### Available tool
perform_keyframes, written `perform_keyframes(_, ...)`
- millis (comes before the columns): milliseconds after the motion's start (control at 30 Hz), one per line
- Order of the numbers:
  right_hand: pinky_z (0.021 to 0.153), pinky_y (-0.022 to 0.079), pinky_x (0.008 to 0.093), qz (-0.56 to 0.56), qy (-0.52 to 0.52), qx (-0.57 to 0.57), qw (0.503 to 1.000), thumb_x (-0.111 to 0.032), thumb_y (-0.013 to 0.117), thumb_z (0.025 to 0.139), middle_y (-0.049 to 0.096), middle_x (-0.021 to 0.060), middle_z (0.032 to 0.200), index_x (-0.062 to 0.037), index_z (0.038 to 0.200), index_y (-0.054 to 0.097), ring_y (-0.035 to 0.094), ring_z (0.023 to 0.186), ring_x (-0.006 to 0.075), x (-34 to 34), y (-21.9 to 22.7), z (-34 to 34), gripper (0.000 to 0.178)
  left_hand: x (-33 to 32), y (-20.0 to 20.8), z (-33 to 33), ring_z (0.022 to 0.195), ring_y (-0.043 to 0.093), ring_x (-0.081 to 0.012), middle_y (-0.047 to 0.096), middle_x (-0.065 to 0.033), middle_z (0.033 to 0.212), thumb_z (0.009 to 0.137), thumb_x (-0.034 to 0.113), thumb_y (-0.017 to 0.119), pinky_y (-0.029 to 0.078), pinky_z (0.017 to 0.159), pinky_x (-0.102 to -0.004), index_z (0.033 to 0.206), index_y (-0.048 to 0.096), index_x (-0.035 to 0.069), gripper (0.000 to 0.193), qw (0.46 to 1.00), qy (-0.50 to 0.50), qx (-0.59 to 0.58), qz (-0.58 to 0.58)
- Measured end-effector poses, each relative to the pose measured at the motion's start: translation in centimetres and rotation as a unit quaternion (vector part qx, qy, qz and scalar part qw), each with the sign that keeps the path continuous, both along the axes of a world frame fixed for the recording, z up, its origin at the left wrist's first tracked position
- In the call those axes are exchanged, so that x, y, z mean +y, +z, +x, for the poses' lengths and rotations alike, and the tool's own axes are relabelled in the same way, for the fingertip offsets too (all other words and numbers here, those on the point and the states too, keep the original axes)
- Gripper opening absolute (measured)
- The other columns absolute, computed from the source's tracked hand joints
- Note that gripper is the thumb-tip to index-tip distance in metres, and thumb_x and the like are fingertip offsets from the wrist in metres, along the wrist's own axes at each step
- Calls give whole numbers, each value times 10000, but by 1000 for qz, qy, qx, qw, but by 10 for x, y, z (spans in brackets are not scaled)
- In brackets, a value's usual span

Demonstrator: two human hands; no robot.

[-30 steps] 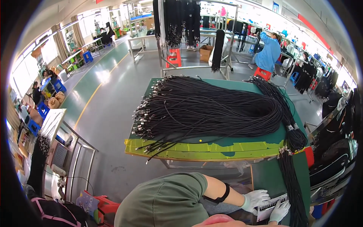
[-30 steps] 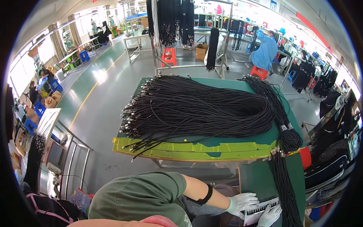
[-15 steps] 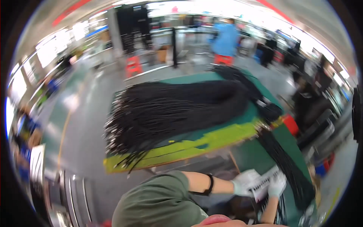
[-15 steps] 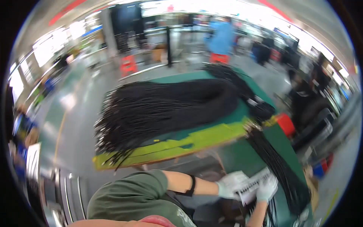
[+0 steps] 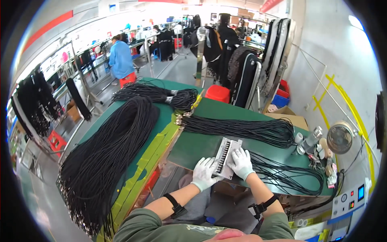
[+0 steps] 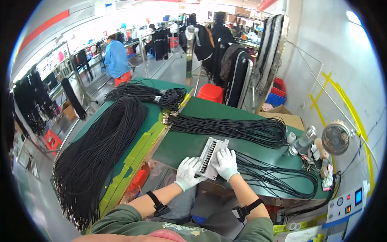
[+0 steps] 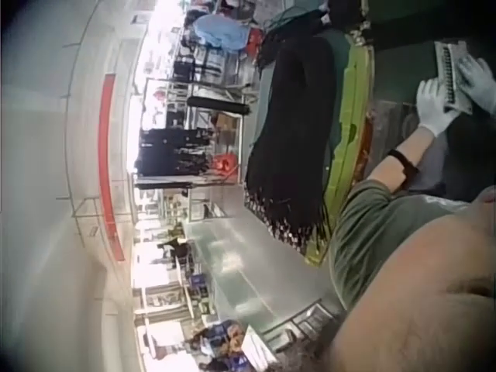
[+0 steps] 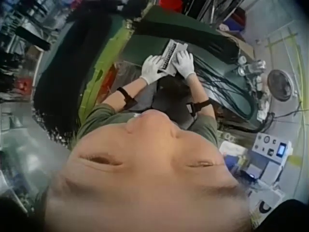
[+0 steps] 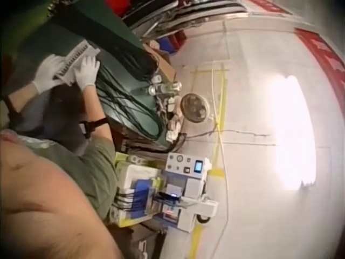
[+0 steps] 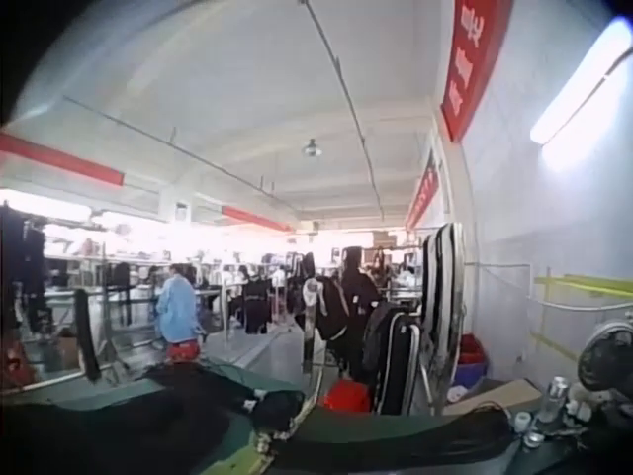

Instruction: The recorder is assembling wire harnesses by inserting individual cable ends into a connector housing held in a fixture.

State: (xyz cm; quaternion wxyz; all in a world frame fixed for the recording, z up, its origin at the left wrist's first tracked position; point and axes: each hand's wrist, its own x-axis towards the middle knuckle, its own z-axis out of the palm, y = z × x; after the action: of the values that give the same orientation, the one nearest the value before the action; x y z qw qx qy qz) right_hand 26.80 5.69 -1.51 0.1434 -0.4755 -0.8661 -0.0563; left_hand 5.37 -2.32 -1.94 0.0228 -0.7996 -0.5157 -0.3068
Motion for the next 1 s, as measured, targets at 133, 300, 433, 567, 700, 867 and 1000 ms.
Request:
perform_keyframes(133, 1127, 235, 540, 7, 12, 14, 1000, -443, 606, 857, 529, 166, 1381, -19, 1255, 583, 400, 1346, 336, -20, -2, 5, 581, 0, 1, 0, 1228, 527, -309, 587, -189, 1298, 720, 610, 669, 320, 1109, -472, 1296, 565, 2, 844, 1000, 9, 12, -2)
perform_keyframes(300, 1129, 240, 535, 14, 12, 7, 1000, -432, 607, 859, 548, 172, 1358, -10, 1255, 582, 416, 1338, 330, -22, -4, 4, 579, -1, 2, 2, 1233, 523, -306, 589, -187, 1296, 710, 619, 673, 322, 1108, -465, 1297, 569, 5, 856, 1000, 13, 14, -21)
perform_keyframes(433, 1134, 245, 516, -1, 13, 11, 1000, -421, 614, 852, 563, 179, 1339, 4, 1246, 585, 436, 1323, 325, -23, 2, 1, 580, -2, 0, 2, 1229, 526, -305, 596, -185, 1287, 692, 608, 694, 324, 1106, -459, 1292, 576, 4, 860, 1000, 16, 12, -4)
perform_keyframes(567, 1137, 252, 499, 15, 11, 6, 1000, -408, 625, 844, 570, 181, 1329, 11, 1230, 594, 439, 1322, 321, -21, 4, -2, 570, -1, 3, 2, 1228, 524, -305, 599, -185, 1282, 680, 595, 709, 325, 1104, -458, 1294, 575, 2, 864, 1000, 17, 1, -8)
perform_keyframes(700, 1139, 256, 485, 4, 8, 10, 1000, -393, 642, 833, 574, 184, 1321, 25, 1217, 601, 448, 1310, 320, -21, 6, -4, 569, 1, 4, 1, 1218, 530, -308, 603, -188, 1274, 674, 587, 717, 330, 1099, -457, 1283, 581, -2, 858, 1000, 14, -3, -6)
perform_keyframes(867, 1137, 266, 485, 11, -1, 22, 1000, -374, 662, 819, 582, 189, 1305, 30, 1211, 600, 469, 1288, 325, -23, 6, -7, 566, 1, 2, 0, 1212, 538, -307, 605, -186, 1272, 679, 603, 706, 331, 1098, -456, 1267, 590, -5, 853, 1000, 10, -4, -3)
perform_keyframes(1000, 1135, 274, 486, 12, -8, 31, 999, -364, 664, 819, 577, 189, 1311, 26, 1212, 595, 474, 1284, 328, -26, 5, -7, 558, 1, 2, 1, 1209, 543, -305, 609, -185, 1266, 688, 618, 692, 336, 1094, -460, 1255, 598, -8, 850, 1000, 7, -2, 0)
